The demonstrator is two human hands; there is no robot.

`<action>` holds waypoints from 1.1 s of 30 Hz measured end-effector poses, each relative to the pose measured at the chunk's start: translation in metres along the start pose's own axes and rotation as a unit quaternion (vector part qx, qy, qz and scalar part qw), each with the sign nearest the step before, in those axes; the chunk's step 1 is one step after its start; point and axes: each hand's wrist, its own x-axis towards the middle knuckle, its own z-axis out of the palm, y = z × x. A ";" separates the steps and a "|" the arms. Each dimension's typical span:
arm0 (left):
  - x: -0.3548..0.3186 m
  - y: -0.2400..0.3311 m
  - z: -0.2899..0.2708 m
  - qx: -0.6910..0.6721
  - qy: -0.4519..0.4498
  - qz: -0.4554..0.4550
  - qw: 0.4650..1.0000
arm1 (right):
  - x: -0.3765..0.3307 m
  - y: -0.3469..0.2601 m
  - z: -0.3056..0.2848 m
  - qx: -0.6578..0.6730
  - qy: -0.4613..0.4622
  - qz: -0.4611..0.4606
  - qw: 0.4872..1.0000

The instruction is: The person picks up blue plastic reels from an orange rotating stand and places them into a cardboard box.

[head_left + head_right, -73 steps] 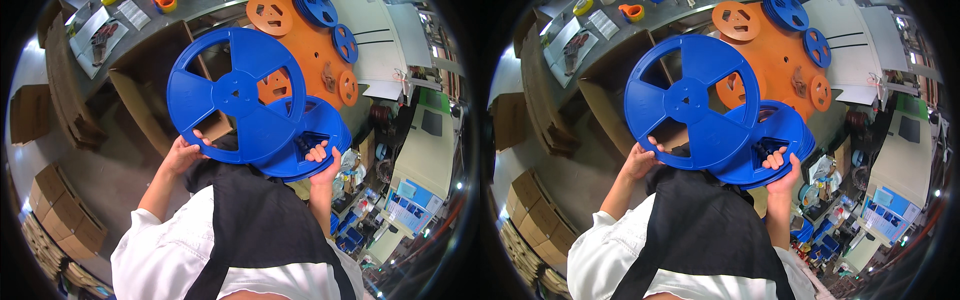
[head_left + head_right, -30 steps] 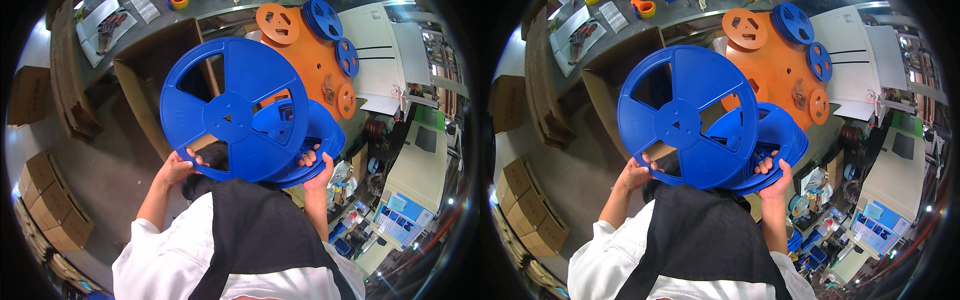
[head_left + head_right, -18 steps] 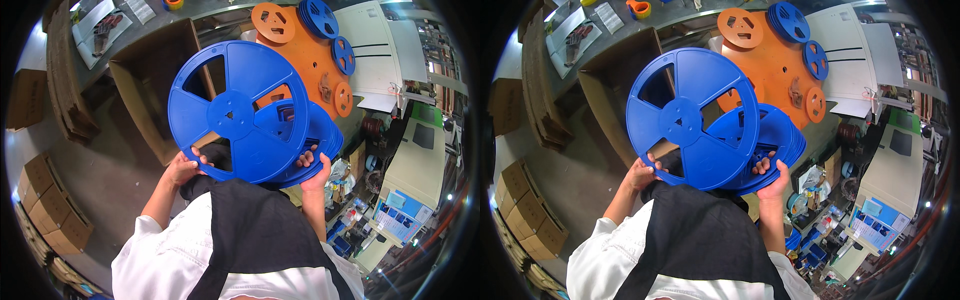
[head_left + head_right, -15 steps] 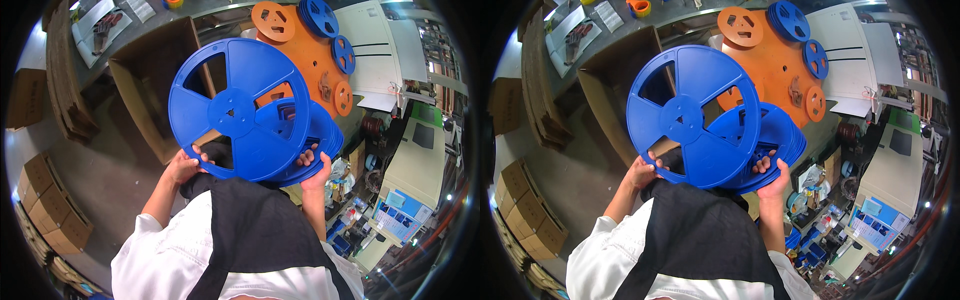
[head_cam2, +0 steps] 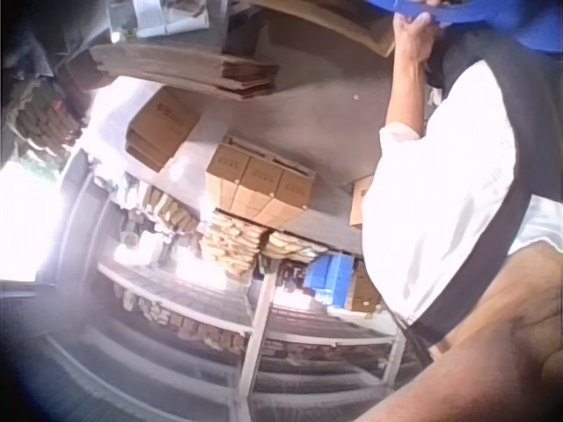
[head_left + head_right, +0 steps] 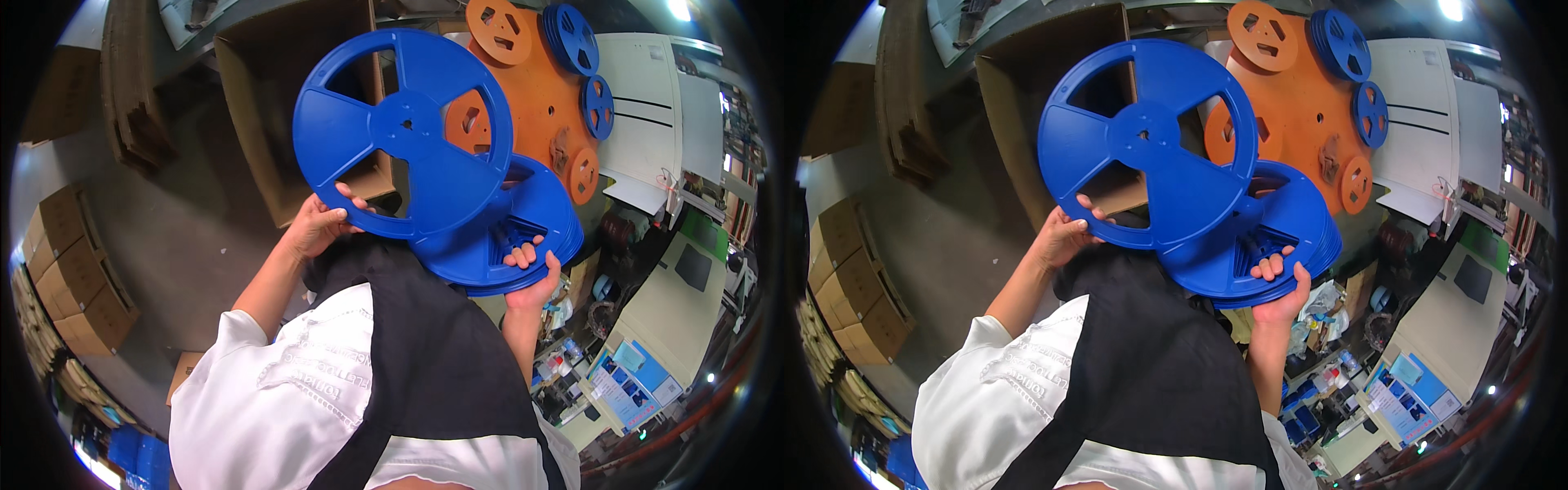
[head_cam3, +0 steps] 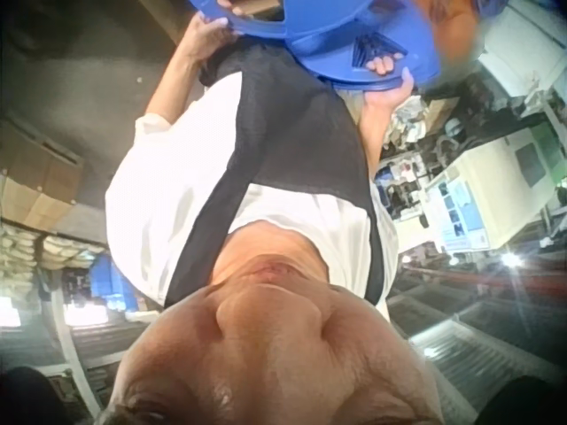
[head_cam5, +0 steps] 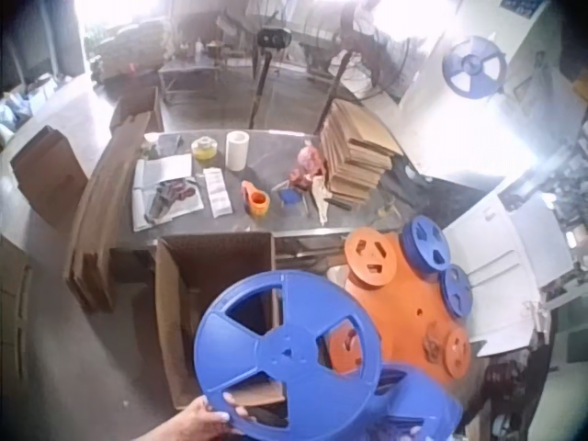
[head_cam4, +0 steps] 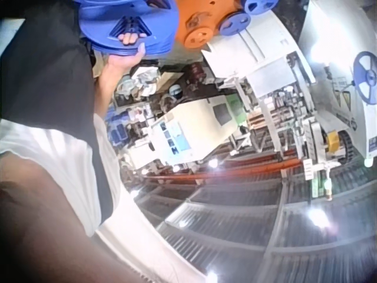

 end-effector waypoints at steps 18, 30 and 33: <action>0.015 0.039 -0.113 0.489 0.318 0.026 0.812 | 0.001 0.000 0.018 0.019 -0.066 -0.007 0.998; 0.125 -0.003 -0.157 0.700 0.242 0.073 0.668 | -0.004 -0.014 0.011 0.030 -0.214 -0.022 0.976; 0.111 0.014 -0.076 0.711 0.204 0.230 0.633 | -0.003 -0.016 0.012 0.117 -0.270 -0.026 0.955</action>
